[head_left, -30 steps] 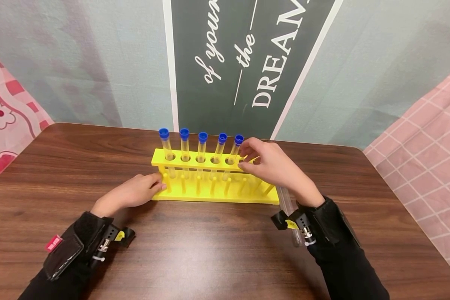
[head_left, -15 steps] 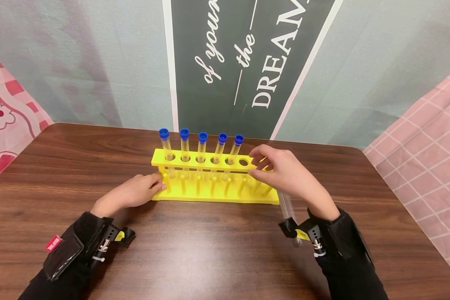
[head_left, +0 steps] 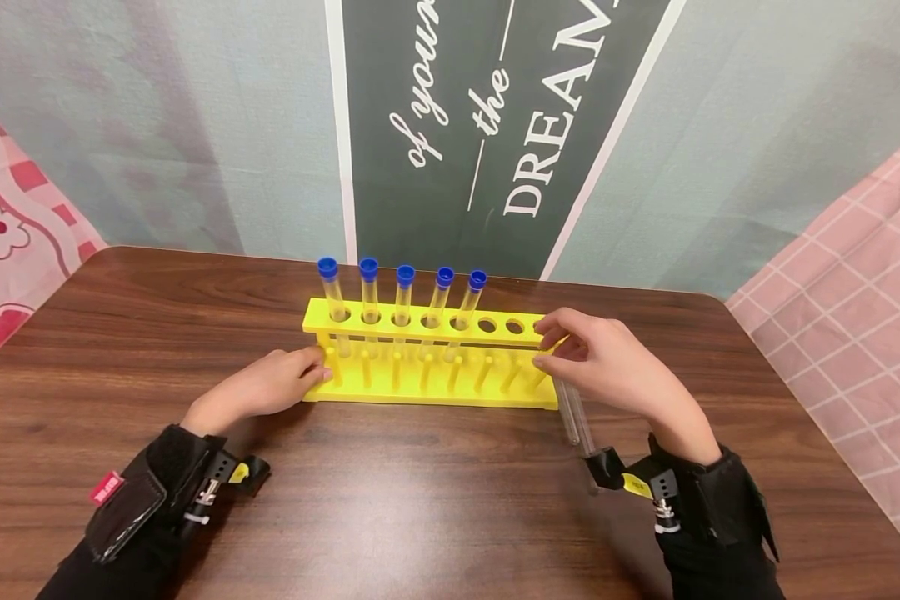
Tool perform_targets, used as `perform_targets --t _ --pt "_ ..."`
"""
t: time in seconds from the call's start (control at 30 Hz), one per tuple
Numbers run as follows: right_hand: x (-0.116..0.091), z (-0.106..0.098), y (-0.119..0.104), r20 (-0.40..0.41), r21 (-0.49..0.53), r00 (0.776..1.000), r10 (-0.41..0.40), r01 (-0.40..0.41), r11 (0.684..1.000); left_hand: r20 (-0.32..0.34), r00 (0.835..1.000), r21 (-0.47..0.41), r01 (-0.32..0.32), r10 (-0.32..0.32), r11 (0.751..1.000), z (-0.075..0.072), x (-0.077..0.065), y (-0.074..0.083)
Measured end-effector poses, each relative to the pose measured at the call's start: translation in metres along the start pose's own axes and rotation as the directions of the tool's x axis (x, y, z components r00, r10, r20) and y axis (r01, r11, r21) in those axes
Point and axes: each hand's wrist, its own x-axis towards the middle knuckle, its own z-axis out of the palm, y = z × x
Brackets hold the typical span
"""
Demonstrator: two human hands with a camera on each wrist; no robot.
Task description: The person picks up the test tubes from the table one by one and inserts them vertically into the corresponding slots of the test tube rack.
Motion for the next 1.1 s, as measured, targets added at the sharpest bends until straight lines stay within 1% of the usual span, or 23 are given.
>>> perform_targets --t 0.07,0.2,0.3,0.63,1.1 --pt "-0.002 -0.001 0.004 0.001 0.003 1.0 0.011 -0.011 1.0 0.002 1.0 -0.002 0.0 0.0 1.0 0.0 0.0 0.0" --pt "-0.004 -0.005 0.008 -0.012 -0.002 1.0 0.001 -0.001 1.0 0.006 1.0 -0.004 0.006 -0.006 1.0 0.0 0.0 0.0" --pt "-0.005 -0.007 0.009 -0.021 -0.009 1.0 0.012 -0.013 1.0 0.007 1.0 -0.005 0.007 -0.007 1.0 0.0 0.0 0.001" --pt "-0.007 -0.013 0.018 -0.018 -0.026 0.995 0.101 -0.101 0.995 0.013 1.0 -0.009 -0.003 0.004 1.0 0.0 0.0 0.0" --pt "-0.006 -0.016 0.035 0.027 -0.051 0.981 0.194 -0.193 0.98 0.014 1.0 -0.002 0.002 -0.002 1.0 0.001 0.001 -0.003"
